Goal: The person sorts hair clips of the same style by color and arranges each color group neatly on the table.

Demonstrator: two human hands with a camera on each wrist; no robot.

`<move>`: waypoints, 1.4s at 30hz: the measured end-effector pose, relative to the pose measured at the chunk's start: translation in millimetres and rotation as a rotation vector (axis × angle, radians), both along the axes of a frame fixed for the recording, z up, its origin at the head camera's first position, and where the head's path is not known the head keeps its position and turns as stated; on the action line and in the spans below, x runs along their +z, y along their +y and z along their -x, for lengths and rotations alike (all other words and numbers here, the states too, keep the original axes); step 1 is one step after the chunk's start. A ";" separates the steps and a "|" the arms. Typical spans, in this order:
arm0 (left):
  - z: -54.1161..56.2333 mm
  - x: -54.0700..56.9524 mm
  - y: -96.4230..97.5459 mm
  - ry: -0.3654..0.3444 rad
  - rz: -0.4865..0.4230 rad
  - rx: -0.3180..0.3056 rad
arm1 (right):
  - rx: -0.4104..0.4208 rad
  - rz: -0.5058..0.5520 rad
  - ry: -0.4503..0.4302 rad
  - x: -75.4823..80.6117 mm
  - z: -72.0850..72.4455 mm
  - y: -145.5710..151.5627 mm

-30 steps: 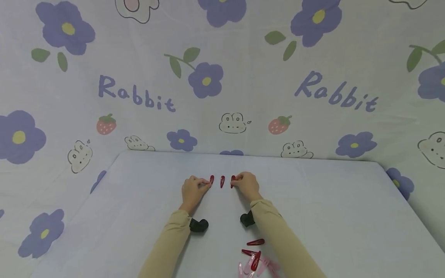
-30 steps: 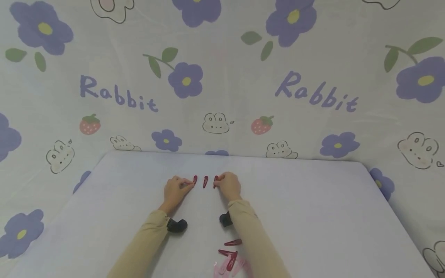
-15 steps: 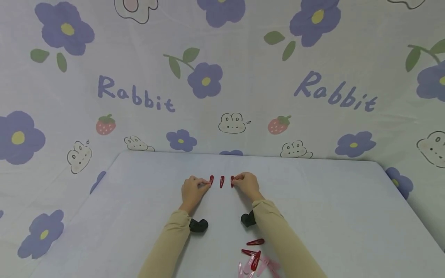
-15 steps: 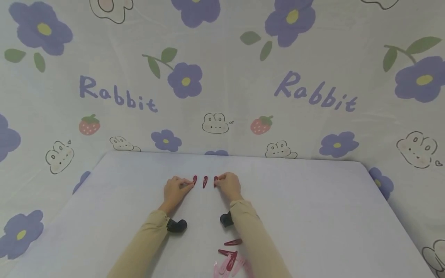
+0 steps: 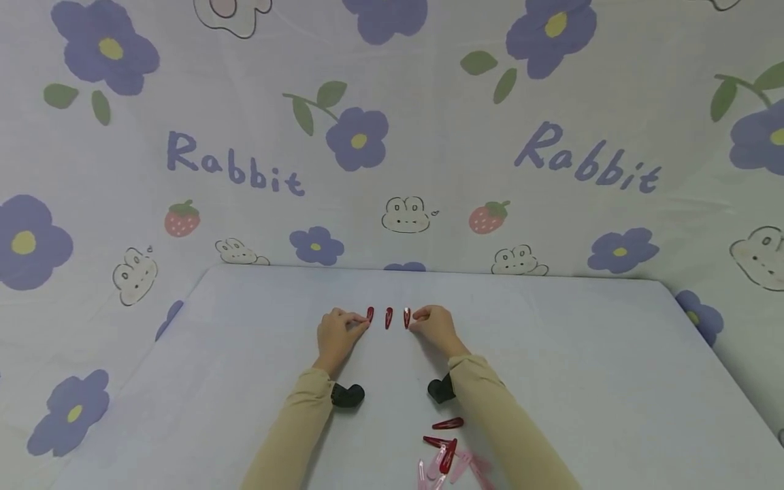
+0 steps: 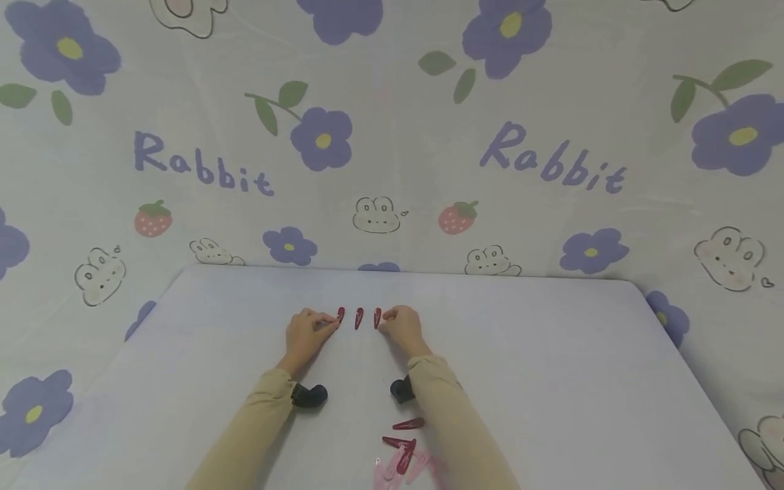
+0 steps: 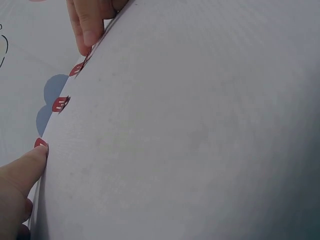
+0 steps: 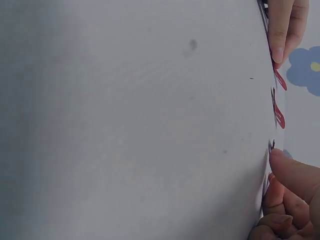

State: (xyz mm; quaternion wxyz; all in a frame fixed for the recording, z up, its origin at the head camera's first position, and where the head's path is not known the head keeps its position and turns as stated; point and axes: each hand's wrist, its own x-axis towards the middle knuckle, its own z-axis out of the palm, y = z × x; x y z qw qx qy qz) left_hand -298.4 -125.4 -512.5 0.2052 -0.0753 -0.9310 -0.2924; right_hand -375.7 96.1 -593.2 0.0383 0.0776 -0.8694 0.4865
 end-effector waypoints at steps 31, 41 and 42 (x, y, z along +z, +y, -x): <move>2.2 -6.7 -2.3 0.006 -0.042 0.009 | 0.209 0.044 -0.128 123.9 -170.5 41.4; 1.9 -6.3 -3.6 0.008 -0.043 0.008 | 0.180 0.043 0.018 113.3 -195.0 62.6; 2.1 -6.7 -3.4 0.004 -0.045 0.004 | 0.181 0.045 0.020 111.8 -196.6 63.5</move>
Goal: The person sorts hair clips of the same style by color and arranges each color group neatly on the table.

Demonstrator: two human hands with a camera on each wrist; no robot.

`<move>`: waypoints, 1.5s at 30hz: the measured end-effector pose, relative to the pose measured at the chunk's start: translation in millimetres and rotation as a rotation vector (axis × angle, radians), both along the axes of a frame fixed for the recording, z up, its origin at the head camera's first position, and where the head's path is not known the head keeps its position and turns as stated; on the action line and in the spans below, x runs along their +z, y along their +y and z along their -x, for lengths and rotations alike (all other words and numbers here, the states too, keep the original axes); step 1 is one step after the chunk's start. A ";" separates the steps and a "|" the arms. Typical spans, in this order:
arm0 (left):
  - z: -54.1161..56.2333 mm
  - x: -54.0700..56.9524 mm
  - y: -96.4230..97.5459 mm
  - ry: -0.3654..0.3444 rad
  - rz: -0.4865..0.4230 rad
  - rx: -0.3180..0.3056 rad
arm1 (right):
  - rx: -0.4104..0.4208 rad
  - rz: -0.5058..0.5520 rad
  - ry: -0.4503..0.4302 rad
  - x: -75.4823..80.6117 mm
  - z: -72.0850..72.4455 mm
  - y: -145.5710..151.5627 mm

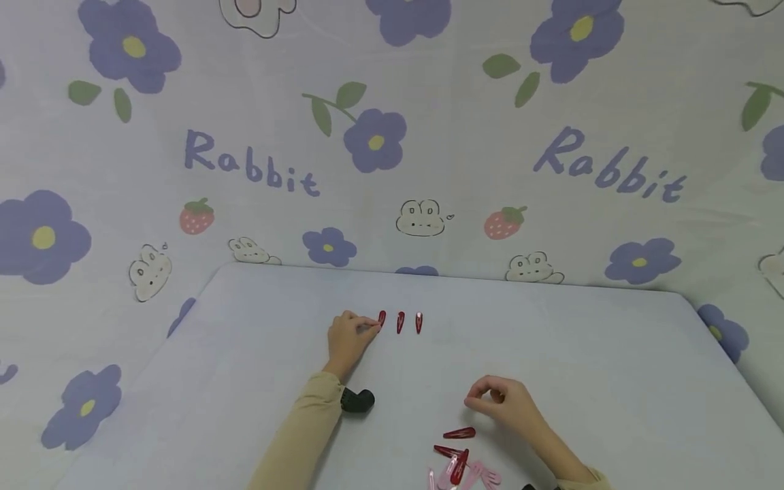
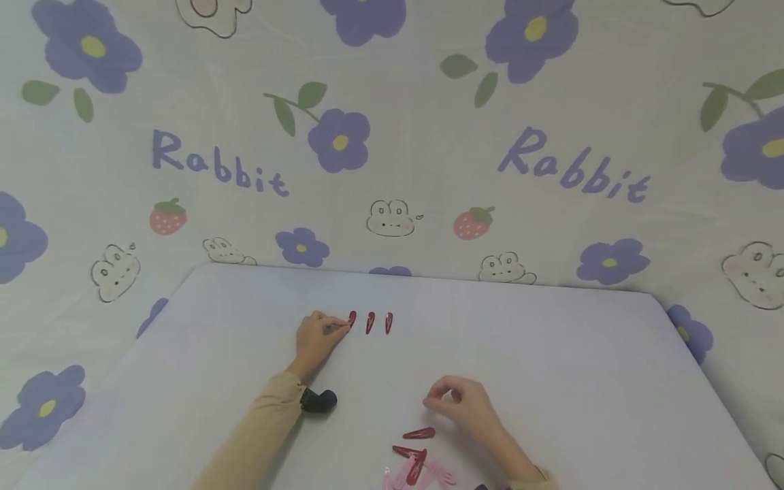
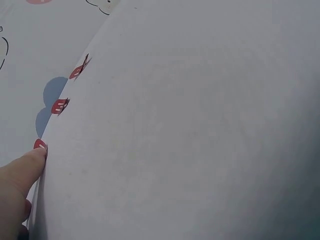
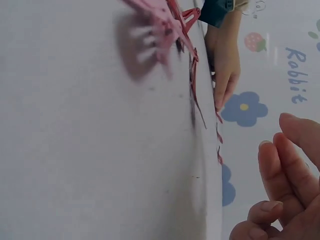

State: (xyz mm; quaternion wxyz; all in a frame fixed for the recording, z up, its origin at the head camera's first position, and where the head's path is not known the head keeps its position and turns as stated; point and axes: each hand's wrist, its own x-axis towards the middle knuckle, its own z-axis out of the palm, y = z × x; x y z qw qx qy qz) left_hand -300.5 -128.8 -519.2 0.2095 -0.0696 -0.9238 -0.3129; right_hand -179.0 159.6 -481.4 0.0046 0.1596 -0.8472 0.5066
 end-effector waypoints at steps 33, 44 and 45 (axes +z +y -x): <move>2.1 -4.7 -1.3 0.046 0.011 0.002 | 0.085 -0.130 0.132 -22.8 -19.0 6.8; -1.4 1.2 0.9 0.052 0.019 0.010 | 0.168 -0.186 0.153 -21.2 -19.8 7.7; -1.6 0.7 1.1 0.050 0.022 0.011 | 0.170 -0.191 0.147 -21.1 -20.2 7.7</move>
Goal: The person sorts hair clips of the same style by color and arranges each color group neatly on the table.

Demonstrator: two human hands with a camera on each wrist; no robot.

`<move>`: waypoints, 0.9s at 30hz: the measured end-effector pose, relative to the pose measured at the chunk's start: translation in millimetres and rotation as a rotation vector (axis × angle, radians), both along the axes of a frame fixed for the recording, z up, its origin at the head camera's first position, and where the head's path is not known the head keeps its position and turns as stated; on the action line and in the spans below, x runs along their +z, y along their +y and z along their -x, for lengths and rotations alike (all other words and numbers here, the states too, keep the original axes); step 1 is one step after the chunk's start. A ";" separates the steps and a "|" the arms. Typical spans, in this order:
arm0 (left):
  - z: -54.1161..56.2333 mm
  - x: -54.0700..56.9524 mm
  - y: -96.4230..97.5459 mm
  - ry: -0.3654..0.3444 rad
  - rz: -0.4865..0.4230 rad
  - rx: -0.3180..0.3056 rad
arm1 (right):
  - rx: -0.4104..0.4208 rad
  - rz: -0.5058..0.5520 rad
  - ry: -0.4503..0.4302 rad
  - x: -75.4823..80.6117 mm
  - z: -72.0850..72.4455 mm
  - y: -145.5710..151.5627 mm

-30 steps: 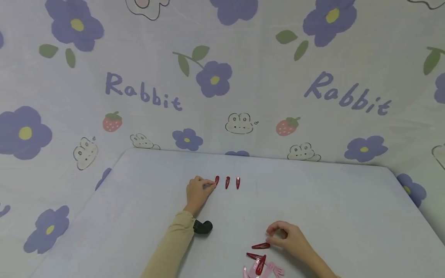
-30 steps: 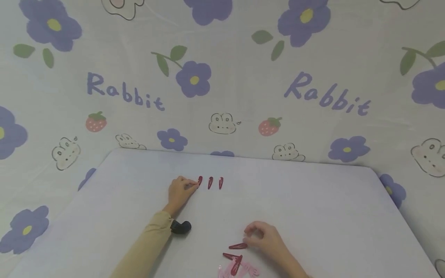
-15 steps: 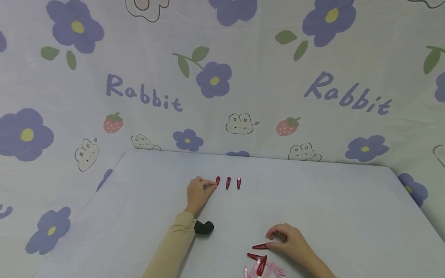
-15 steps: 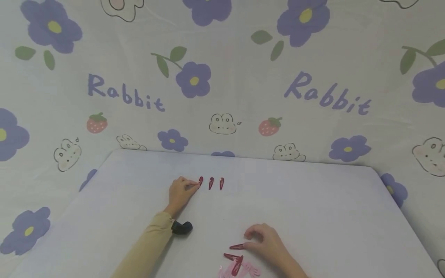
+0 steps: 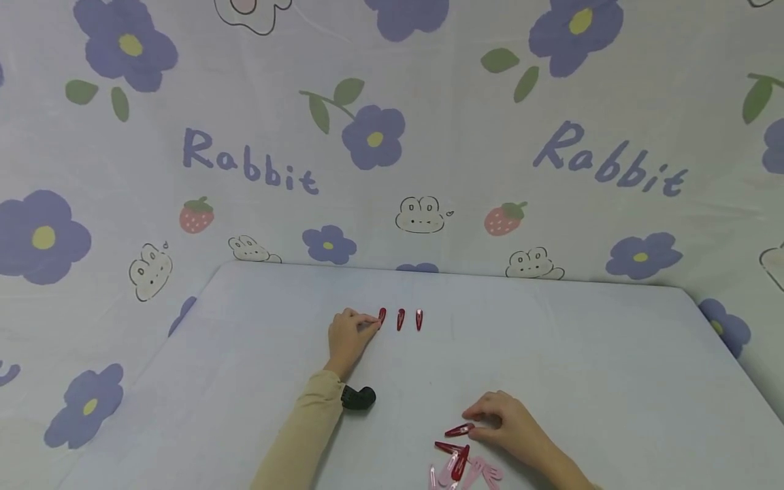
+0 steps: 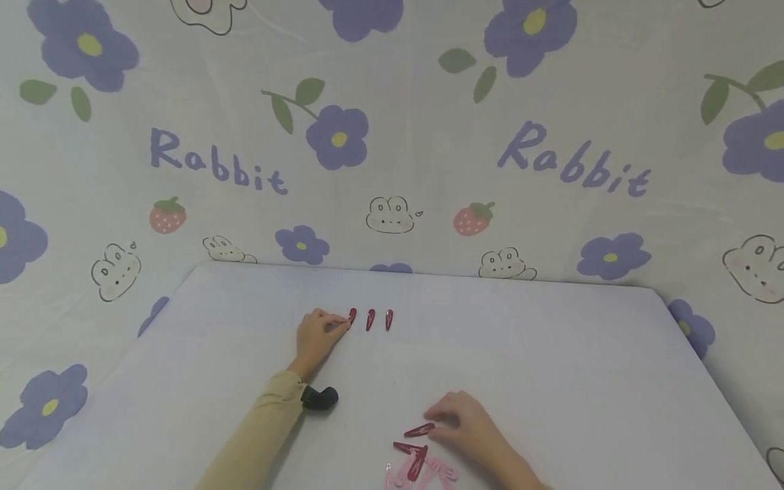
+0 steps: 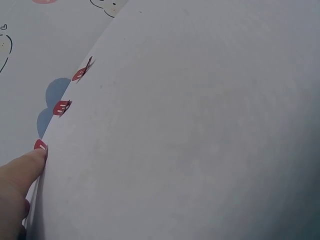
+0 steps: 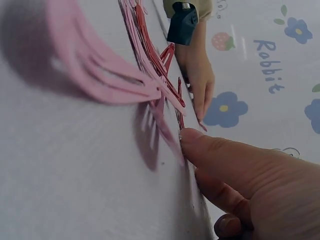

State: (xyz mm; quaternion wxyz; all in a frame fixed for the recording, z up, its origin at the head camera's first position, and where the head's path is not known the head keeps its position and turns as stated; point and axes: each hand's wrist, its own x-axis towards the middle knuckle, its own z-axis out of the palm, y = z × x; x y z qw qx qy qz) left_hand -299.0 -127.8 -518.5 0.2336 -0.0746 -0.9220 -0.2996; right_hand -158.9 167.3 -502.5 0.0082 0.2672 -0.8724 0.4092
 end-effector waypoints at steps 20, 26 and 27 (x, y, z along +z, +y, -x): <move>-0.6 -2.2 -2.2 0.002 -0.012 -0.018 | -0.086 0.194 -0.023 6.4 -8.7 -10.5; 0.3 -2.2 0.6 -0.009 -0.015 -0.008 | -0.095 0.232 -0.018 8.1 -8.6 -7.0; 0.2 -2.4 1.5 -0.010 -0.017 -0.009 | -0.101 0.233 -0.030 4.8 -7.8 -5.1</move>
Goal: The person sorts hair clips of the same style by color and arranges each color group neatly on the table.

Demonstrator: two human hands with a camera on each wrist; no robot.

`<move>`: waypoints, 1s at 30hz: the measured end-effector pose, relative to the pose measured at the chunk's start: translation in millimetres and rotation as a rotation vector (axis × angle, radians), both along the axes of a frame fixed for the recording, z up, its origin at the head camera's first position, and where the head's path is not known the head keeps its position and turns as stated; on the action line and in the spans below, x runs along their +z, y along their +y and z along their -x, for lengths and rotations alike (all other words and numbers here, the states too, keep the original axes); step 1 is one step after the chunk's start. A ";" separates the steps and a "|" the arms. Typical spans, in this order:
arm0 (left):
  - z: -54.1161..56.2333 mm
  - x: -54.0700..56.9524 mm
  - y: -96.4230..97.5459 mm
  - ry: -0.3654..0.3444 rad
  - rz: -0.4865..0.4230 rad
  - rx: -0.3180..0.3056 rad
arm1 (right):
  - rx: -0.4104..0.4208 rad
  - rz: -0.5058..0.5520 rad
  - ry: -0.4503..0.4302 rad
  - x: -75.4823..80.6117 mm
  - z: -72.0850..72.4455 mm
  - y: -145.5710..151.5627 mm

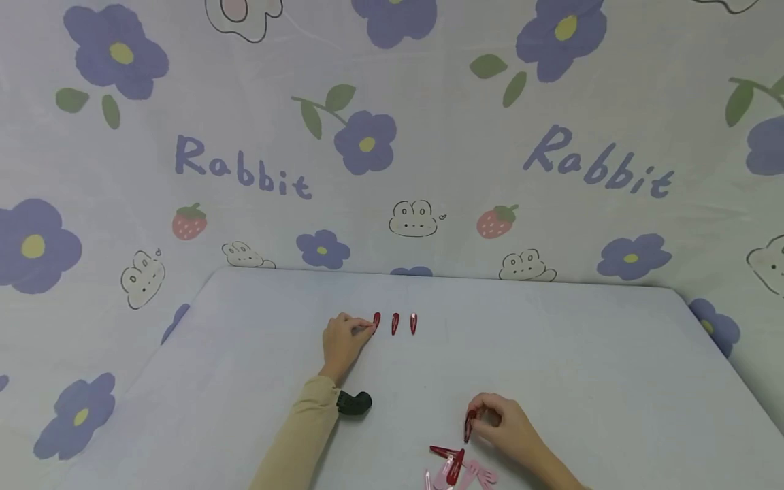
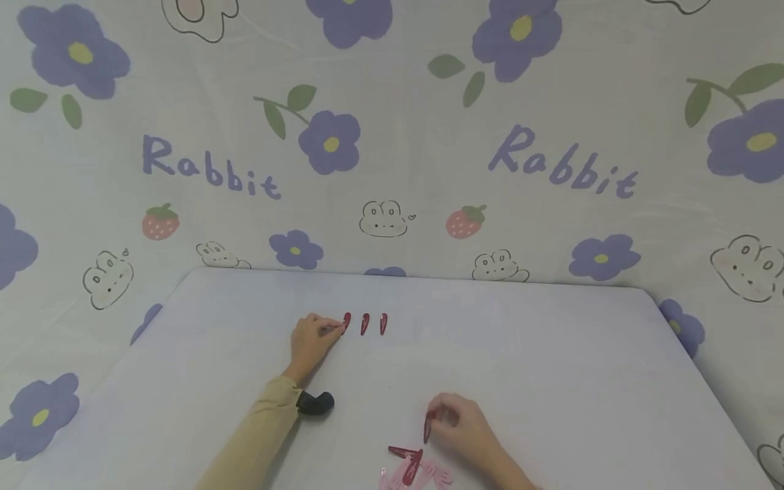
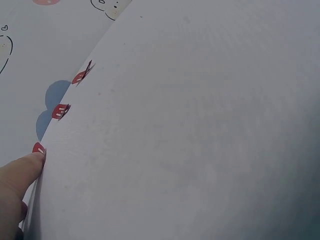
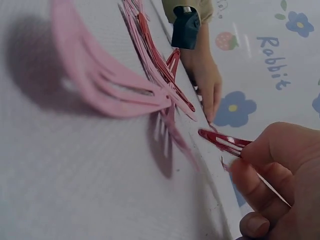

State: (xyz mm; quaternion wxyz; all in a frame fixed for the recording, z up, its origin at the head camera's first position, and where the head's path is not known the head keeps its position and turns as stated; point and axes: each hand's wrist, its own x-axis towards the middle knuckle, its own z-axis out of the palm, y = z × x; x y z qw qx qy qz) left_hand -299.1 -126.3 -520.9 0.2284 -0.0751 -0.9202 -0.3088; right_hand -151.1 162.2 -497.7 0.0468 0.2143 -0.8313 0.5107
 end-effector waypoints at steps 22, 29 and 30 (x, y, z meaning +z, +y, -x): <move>0.9 -1.6 0.5 -0.011 0.005 -0.005 | -0.085 0.007 -0.150 -6.8 4.4 0.8; 1.3 -3.0 -0.9 -0.003 0.020 0.011 | -0.011 0.011 -0.069 -9.5 6.4 -0.1; 1.2 -2.9 -1.3 -0.003 0.020 0.012 | 0.002 0.013 -0.066 -9.0 6.6 -0.7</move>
